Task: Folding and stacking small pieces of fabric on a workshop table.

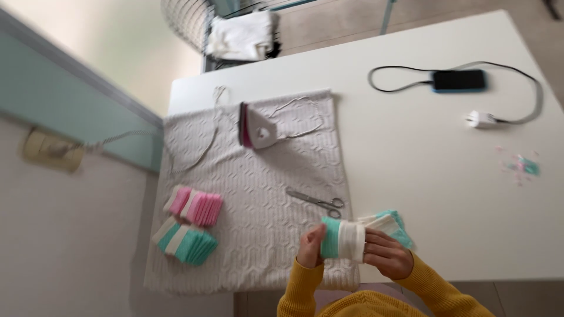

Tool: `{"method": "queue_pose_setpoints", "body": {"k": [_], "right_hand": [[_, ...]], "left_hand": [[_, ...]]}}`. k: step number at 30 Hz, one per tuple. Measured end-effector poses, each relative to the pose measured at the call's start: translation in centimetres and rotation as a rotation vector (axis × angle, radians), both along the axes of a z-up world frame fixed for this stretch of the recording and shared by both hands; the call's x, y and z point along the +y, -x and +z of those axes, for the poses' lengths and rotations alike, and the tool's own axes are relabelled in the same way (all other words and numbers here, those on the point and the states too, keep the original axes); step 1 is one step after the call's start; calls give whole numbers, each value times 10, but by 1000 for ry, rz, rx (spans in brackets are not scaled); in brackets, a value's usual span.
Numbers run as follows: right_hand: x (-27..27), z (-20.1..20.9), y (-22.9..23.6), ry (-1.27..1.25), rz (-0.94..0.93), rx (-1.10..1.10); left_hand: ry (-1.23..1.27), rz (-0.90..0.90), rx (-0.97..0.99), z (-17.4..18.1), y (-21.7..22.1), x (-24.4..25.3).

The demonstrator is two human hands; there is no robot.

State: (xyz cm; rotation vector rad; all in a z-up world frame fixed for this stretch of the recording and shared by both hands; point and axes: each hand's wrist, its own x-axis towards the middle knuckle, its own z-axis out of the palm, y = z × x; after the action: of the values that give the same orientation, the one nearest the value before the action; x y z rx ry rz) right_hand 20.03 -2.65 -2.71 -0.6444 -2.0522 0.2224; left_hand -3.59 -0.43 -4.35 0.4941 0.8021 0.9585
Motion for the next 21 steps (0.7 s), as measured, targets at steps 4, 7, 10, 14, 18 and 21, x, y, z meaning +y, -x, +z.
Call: {"method": "queue_pose_setpoints", "body": {"k": [4, 7, 10, 14, 18, 21], "right_hand": [[5, 41, 20, 112, -88, -30], [13, 42, 49, 513, -213, 228], [22, 15, 87, 673, -24, 440], [39, -62, 126, 1191, -188, 700], [84, -16, 208, 1063, -211, 300], [128, 20, 305, 1032, 57, 106]], "left_hand": [[-233, 175, 172, 18, 2, -12], [-210, 342, 204, 34, 4, -11], [-186, 410, 185, 38, 15, -17], [-177, 488, 170, -4, 51, -20], [-73, 555, 144, -36, 122, -25], [-99, 693, 301, -51, 212, -33]]}}
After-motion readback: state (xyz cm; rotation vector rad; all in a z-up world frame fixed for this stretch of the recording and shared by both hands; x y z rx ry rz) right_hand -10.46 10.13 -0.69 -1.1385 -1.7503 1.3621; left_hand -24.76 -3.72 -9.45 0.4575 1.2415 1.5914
